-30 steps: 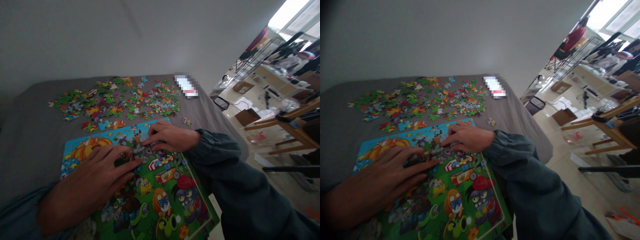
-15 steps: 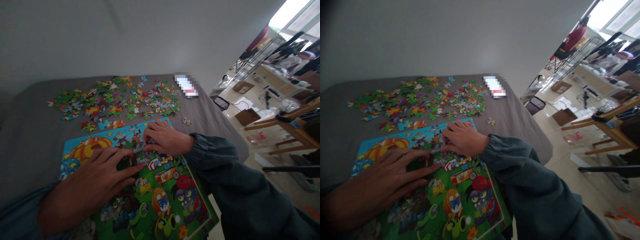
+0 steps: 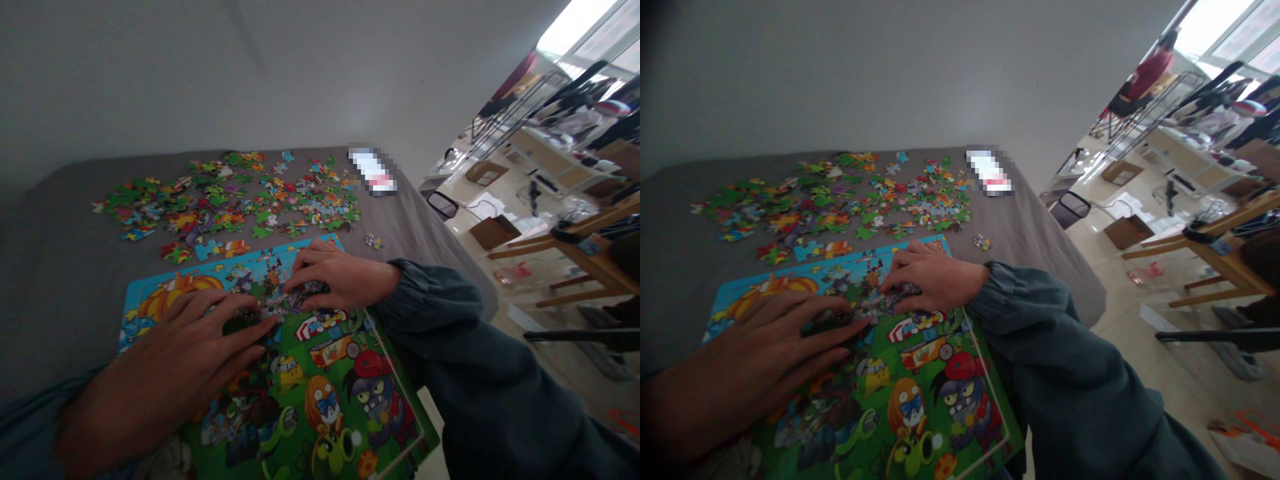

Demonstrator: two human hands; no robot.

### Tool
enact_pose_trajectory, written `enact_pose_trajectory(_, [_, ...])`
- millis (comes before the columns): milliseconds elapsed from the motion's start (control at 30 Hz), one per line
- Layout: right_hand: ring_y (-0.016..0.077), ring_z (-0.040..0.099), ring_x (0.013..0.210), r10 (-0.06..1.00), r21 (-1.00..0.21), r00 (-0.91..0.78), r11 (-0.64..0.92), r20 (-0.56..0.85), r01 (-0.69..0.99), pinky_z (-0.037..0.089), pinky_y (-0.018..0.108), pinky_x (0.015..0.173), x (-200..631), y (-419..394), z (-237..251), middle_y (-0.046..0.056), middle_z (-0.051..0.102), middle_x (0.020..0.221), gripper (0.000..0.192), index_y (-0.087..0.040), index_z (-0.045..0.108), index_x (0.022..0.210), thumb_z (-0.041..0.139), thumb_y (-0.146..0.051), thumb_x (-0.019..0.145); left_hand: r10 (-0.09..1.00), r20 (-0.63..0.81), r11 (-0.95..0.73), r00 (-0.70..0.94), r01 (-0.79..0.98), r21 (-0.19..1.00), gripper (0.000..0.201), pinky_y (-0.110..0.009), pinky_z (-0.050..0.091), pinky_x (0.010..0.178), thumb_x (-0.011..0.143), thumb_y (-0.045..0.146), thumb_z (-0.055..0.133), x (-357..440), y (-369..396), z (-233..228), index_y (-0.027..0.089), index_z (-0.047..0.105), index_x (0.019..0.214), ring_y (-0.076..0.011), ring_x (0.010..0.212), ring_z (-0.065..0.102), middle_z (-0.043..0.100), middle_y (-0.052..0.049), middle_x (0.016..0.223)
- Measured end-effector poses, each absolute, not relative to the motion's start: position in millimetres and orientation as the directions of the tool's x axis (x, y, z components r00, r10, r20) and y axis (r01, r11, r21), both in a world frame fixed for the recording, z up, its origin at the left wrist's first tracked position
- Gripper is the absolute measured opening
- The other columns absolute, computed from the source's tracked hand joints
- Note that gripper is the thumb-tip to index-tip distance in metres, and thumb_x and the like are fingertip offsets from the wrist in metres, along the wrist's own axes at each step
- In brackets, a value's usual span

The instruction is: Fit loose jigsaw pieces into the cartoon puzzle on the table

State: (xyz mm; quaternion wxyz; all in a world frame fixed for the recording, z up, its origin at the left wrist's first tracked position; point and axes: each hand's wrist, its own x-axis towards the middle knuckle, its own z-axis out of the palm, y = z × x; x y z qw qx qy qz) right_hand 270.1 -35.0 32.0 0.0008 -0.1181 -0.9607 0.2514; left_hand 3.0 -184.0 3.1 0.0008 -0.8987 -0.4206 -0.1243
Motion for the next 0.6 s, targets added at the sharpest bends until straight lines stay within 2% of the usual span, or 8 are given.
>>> enact_pose_trajectory(200, [0.0262, 0.056, 0.115, 0.144, -0.519, -0.989, 0.842, -0.044, 0.146, 0.039, 0.044, 0.108, 264.5, -37.7, 29.8, 0.012, 0.068, 0.120, 0.030, -0.013, 0.070, 0.123, 0.075, -0.029, 0.098, 0.760, 0.208, -0.643, 0.616, 0.759, 0.100, 0.036, -0.045, 0.046, 0.095, 0.109, 0.040, 0.050, 5.3, -184.3, 2.6, 0.038, 0.068, 0.140, -0.0279, 0.114, 0.059, 0.070, -0.004, 0.125])
enact_pose_trajectory(400, [0.0263, 0.054, 0.113, 0.155, -0.485, -0.987, 0.861, -0.036, 0.153, 0.039, 0.044, 0.106, 262.8, -39.5, 28.0, 0.010, 0.069, 0.118, 0.032, -0.018, 0.072, 0.127, 0.074, -0.035, 0.100, 0.743, 0.246, -0.658, 0.622, 0.746, 0.104, 0.035, -0.044, 0.047, 0.094, 0.109, 0.038, 0.051, 8.3, -182.6, 4.4, 0.034, 0.069, 0.138, -0.0278, 0.113, 0.060, 0.071, -0.003, 0.125])
enact_pose_trajectory(600, [0.0277, 0.053, 0.113, 0.145, -0.417, -0.989, 0.898, -0.025, 0.142, 0.041, 0.043, 0.102, 264.1, -44.2, 32.2, 0.011, 0.070, 0.122, 0.031, -0.020, 0.078, 0.126, 0.073, -0.036, 0.100, 0.750, 0.244, -0.656, 0.615, 0.739, 0.153, 0.032, -0.043, 0.049, 0.094, 0.108, 0.038, 0.052, 9.8, -182.4, 4.6, 0.036, 0.071, 0.135, -0.0276, 0.114, 0.061, 0.071, -0.003, 0.127])
